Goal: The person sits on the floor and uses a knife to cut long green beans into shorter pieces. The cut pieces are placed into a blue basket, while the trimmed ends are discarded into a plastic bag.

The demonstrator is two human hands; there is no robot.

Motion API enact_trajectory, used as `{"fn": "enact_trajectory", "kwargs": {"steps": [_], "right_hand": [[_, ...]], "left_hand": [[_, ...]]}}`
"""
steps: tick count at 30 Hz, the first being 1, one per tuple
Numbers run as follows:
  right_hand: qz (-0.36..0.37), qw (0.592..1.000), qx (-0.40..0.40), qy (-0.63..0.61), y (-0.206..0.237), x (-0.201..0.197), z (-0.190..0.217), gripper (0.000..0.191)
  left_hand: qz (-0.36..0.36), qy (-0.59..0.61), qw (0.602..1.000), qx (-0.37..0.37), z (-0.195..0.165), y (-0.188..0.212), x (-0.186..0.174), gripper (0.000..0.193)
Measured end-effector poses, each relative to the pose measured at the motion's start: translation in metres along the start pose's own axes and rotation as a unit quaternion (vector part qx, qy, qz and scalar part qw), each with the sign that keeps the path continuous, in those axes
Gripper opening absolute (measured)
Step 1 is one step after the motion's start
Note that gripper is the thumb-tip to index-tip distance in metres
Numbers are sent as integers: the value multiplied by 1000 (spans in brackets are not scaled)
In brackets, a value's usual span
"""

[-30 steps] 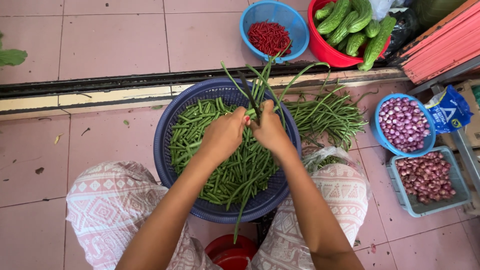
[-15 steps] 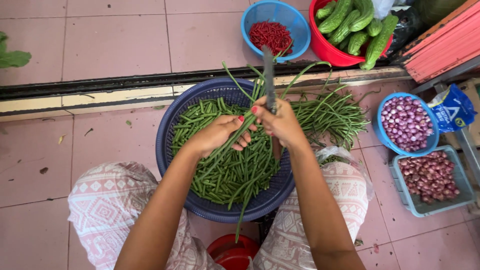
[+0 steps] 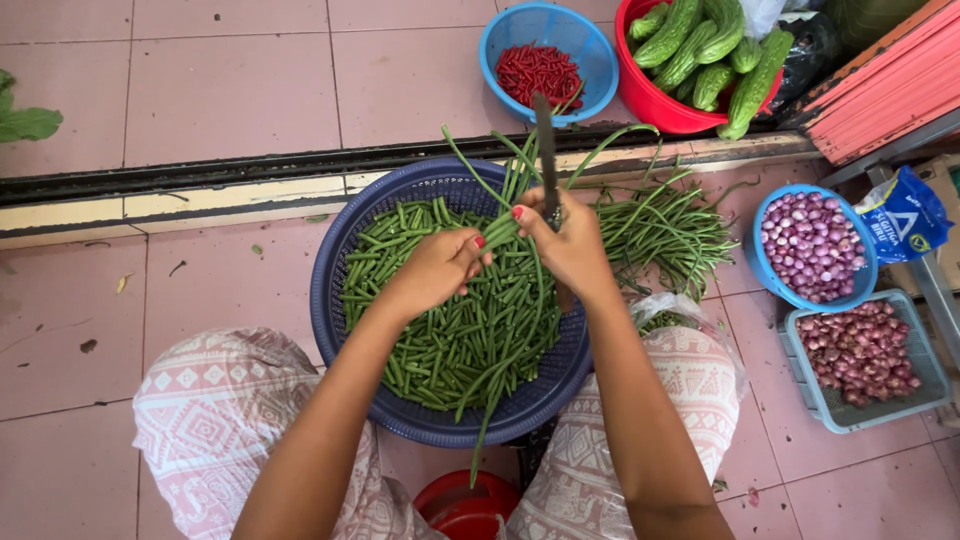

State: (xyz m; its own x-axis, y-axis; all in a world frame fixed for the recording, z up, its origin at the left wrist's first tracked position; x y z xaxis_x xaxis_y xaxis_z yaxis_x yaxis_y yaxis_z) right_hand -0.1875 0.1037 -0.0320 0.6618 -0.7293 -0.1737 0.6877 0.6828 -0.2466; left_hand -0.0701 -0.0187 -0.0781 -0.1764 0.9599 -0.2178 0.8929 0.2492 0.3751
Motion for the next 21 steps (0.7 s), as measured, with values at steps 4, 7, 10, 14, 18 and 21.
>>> {"fn": "enact_trajectory", "kwargs": {"steps": [4,7,10,14,18,21], "right_hand": [[57,972,-126,189,10,23,40,49],[124,962,-95,225,16,48,42,63],[143,951,-82,260,18,56,40,67],[152,948,-69,273,16,60,25,72],[142,946,-63,285,16,61,-1,59],[116,942,-66,308,16,61,-22,48]], "left_hand": [[-141,-117,983,34,-10,3,-18,36],[-177,-120,976,51,-13,5,-23,35],[-183,-108,976,56,-12,5,-23,34],[-198,-103,972,66,-14,7,-22,33],[-217,-117,967,60,-14,8,-18,29],[-238,-184,951,65,-16,13,-7,24]]}}
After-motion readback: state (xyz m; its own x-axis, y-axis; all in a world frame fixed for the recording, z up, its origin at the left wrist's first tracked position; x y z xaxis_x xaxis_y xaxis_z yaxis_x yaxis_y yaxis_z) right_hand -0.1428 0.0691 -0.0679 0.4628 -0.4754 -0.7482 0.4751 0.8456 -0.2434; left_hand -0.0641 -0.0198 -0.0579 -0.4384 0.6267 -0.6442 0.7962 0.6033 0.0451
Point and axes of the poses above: each hand's wrist, its own y-axis away from the middle knuckle, its own x-axis out of the palm, z = x × y, the point moved 8 cm from there along -y, towards the middle knuckle, and after that the axes turned 11 degrees about -x, right-handed, at the moved point
